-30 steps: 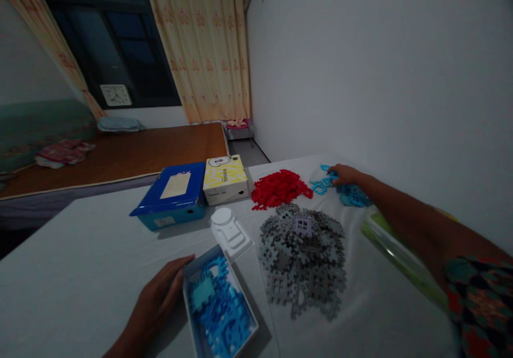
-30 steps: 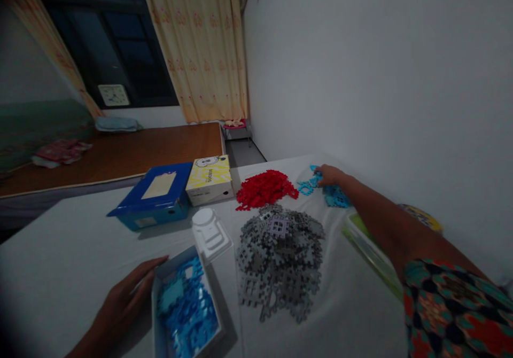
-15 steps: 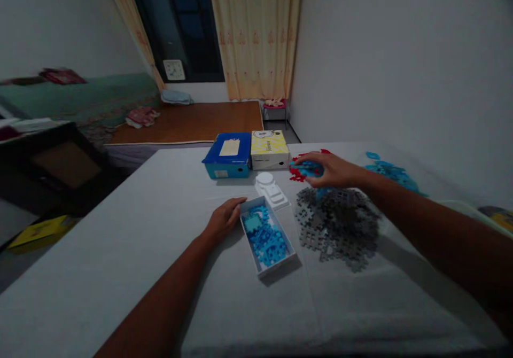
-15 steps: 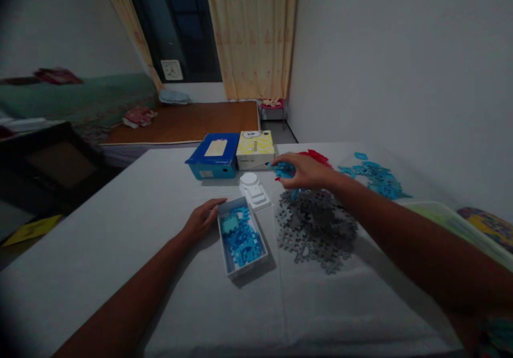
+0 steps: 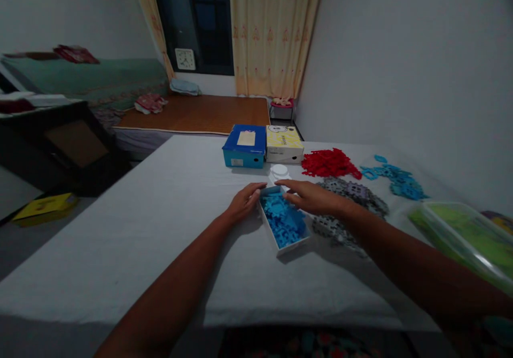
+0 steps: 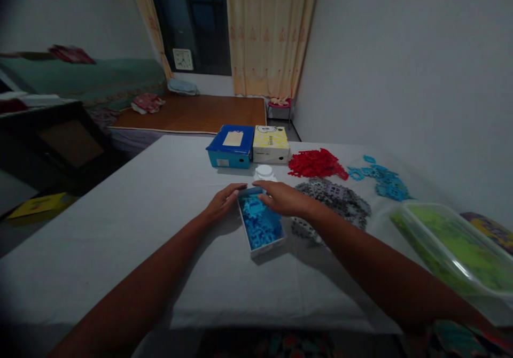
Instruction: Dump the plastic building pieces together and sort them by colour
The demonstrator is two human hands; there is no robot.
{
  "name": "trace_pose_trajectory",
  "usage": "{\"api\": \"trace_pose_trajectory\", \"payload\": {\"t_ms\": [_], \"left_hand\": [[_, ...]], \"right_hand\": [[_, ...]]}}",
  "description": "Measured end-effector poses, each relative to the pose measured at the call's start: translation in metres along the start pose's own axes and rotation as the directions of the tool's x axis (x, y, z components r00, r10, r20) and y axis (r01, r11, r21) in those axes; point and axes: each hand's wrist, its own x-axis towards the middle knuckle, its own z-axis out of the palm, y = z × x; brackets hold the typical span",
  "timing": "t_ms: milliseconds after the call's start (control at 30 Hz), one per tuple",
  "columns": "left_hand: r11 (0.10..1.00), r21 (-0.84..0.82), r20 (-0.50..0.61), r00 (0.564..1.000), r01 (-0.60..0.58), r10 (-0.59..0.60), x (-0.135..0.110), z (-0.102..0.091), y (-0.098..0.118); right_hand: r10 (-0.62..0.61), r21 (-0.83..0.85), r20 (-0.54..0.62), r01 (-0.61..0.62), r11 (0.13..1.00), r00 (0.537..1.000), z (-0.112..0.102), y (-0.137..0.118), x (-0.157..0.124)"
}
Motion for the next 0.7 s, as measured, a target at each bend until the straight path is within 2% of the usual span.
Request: {"api": "trace_pose_trajectory", "payload": {"t_ms": [100, 233, 333, 433, 500, 567, 633, 700], "left_hand": [[0.996, 0.06, 0.03, 0.997, -0.069, 0.067, 0.001, 0.003, 0.005], [0.978, 0.133, 0.099, 0.984, -0.16, 0.147, 0.002, 0.003, 0.01], [0.971, 0.141, 0.107, 0.978, -0.192, 0.178, 0.002, 0.002, 0.011], [0.97, 0.156, 0.1, 0.98, -0.185, 0.171, 0.001, 0.001, 0.013], [0.97, 0.183, 0.082, 0.986, -0.158, 0.145, 0.0, -0.001, 0.013], [0.971, 0.205, 0.038, 0.993, -0.12, 0.115, 0.0, -0.004, 0.012], [0.968, 0.235, -0.024, 0.995, -0.084, 0.092, 0.0, -0.01, 0.008], [0.961, 0.269, -0.067, 0.994, -0.065, 0.086, 0.0, -0.016, 0.001]], "right_hand": [[0.021, -0.002, 0.009, -0.021, 1.0, 1.0, 0.001, 0.003, -0.021], [-0.004, 0.069, 0.107, -0.003, 0.998, 0.994, 0.021, -0.002, -0.045], [-0.078, 0.011, 0.063, 0.077, 0.997, 0.995, 0.035, -0.008, -0.051], [-0.203, -0.035, 0.004, 0.203, 0.979, 0.979, 0.03, -0.009, -0.054], [-0.204, -0.048, -0.125, 0.2, 0.979, 0.971, 0.009, 0.003, -0.055], [-0.105, -0.085, -0.277, 0.085, 0.993, 0.955, -0.028, 0.031, -0.058], [0.047, -0.137, -0.39, -0.108, 0.985, 0.92, -0.074, 0.077, -0.066], [0.21, -0.198, -0.481, -0.34, 0.919, 0.851, -0.118, 0.135, -0.083]]}}
